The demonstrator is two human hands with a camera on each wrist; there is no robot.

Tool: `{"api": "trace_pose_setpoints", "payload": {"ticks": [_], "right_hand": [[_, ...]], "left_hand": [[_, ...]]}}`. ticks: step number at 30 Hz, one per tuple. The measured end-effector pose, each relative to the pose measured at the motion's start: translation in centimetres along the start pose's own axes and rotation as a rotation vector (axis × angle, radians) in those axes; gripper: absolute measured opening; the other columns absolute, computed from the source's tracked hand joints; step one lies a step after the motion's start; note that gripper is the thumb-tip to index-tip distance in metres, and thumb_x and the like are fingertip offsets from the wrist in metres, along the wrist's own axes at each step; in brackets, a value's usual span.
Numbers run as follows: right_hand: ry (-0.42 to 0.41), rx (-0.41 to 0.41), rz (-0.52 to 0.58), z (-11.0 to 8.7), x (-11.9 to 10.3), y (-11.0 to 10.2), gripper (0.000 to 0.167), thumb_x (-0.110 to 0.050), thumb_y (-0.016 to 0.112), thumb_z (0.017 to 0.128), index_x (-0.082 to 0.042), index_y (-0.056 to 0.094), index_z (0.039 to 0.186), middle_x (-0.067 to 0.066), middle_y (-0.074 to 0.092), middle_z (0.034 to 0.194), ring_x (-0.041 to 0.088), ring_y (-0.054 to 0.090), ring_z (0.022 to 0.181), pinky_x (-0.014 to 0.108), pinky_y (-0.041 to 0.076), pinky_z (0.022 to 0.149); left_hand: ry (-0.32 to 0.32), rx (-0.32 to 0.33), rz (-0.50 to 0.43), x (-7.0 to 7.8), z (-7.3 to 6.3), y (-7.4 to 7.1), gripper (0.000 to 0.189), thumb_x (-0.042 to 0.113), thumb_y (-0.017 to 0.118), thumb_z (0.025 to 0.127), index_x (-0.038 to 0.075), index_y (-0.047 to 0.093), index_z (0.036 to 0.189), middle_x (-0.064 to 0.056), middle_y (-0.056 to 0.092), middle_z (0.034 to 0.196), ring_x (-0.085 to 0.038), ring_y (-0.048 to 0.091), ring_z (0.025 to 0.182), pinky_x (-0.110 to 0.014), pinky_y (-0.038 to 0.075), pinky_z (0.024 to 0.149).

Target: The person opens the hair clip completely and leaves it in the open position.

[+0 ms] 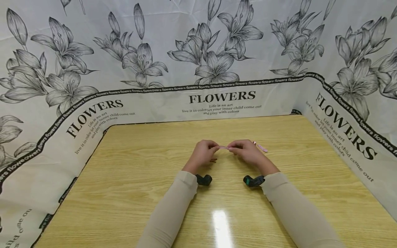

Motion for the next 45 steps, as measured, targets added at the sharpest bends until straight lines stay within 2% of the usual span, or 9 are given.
{"api": "trace_pose_setpoints", "payload": {"ticks": [7,11,15,18,22,26,34,41,45], "right_hand": [[-0.03,-0.003,-0.013,0.3,-0.4,0.6,0.024,-0.026,0.059,0.098,-0.009,0.07,0.11,0.011,0.067,0.102,0.021,0.058,0.083,0.033,0.049,0.072],[-0.041,-0.008,-0.004,0.4,-0.5,0.9,0.026,-0.027,0.059,0.097,-0.007,0.07,0.11,0.014,0.067,0.103,0.021,0.059,0.082,0.032,0.05,0.071],[-0.038,-0.02,0.012,0.5,-0.7,1.1,0.024,-0.026,0.059,0.097,-0.008,0.07,0.109,0.016,0.067,0.104,0.024,0.059,0.083,0.034,0.049,0.071],[-0.045,-0.03,0.013,0.4,-1.3,1.3,0.024,-0.021,0.057,0.099,-0.005,0.069,0.112,0.019,0.066,0.106,0.031,0.059,0.085,0.038,0.049,0.073],[-0.049,-0.024,0.019,0.4,-1.6,1.4,0.025,-0.02,0.057,0.099,-0.003,0.068,0.113,0.019,0.066,0.107,0.031,0.059,0.086,0.037,0.049,0.072],[-0.045,-0.015,0.027,0.7,-1.2,1.6,0.025,-0.025,0.059,0.097,-0.007,0.069,0.11,0.017,0.067,0.105,0.027,0.059,0.085,0.035,0.049,0.072],[-0.042,-0.025,0.03,0.7,-1.2,1.7,0.023,-0.015,0.056,0.099,0.001,0.067,0.111,0.027,0.064,0.106,0.037,0.057,0.085,0.042,0.048,0.071],[-0.041,-0.039,0.036,0.6,-1.0,1.7,0.024,-0.02,0.057,0.099,-0.004,0.068,0.112,0.019,0.065,0.107,0.027,0.058,0.084,0.037,0.049,0.072],[-0.054,-0.048,0.066,0.5,-1.2,1.8,0.024,-0.022,0.058,0.098,-0.004,0.068,0.111,0.021,0.065,0.105,0.03,0.057,0.083,0.039,0.049,0.07]], "left_hand": [[0.002,0.008,0.007,-0.6,-0.4,-0.4,0.022,0.032,0.058,0.098,0.018,0.073,0.102,0.002,0.069,0.102,-0.012,0.06,0.089,-0.032,0.05,0.082],[0.008,0.016,-0.012,-0.7,-0.6,-0.8,0.021,0.032,0.059,0.097,0.018,0.073,0.1,0.003,0.069,0.101,-0.013,0.059,0.087,-0.032,0.049,0.08],[0.0,0.022,-0.025,-0.9,-0.9,-1.0,0.02,0.032,0.059,0.097,0.018,0.073,0.1,0.003,0.069,0.099,-0.014,0.058,0.085,-0.032,0.049,0.078],[-0.006,0.026,-0.028,-1.1,-1.0,-1.2,0.021,0.032,0.058,0.097,0.019,0.073,0.102,0.003,0.069,0.1,-0.014,0.058,0.086,-0.031,0.049,0.078],[0.004,0.025,-0.024,-1.3,-1.2,-1.3,0.023,0.033,0.057,0.098,0.019,0.073,0.104,0.002,0.069,0.101,-0.014,0.058,0.086,-0.031,0.049,0.078],[0.018,0.024,-0.014,-1.4,-1.2,-1.5,0.024,0.034,0.056,0.099,0.018,0.073,0.105,0.002,0.068,0.103,-0.014,0.058,0.087,-0.032,0.049,0.077],[0.04,0.016,-0.023,-1.5,-1.3,-1.5,0.023,0.034,0.057,0.098,0.018,0.073,0.103,0.002,0.068,0.1,-0.014,0.058,0.086,-0.032,0.049,0.076],[0.029,0.006,-0.048,-1.5,-1.3,-1.4,0.023,0.035,0.057,0.098,0.019,0.073,0.103,0.003,0.067,0.099,-0.015,0.057,0.087,-0.032,0.049,0.075],[0.026,-0.004,-0.068,-1.5,-1.4,-1.4,0.022,0.034,0.058,0.098,0.019,0.073,0.101,0.003,0.067,0.099,-0.015,0.057,0.087,-0.032,0.048,0.075]]}}
Point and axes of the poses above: each hand's wrist, its own z-axis towards the middle knuckle, its own y-axis out of the palm, x = y × z, the point moved 7 cm from there along z, towards the middle knuckle
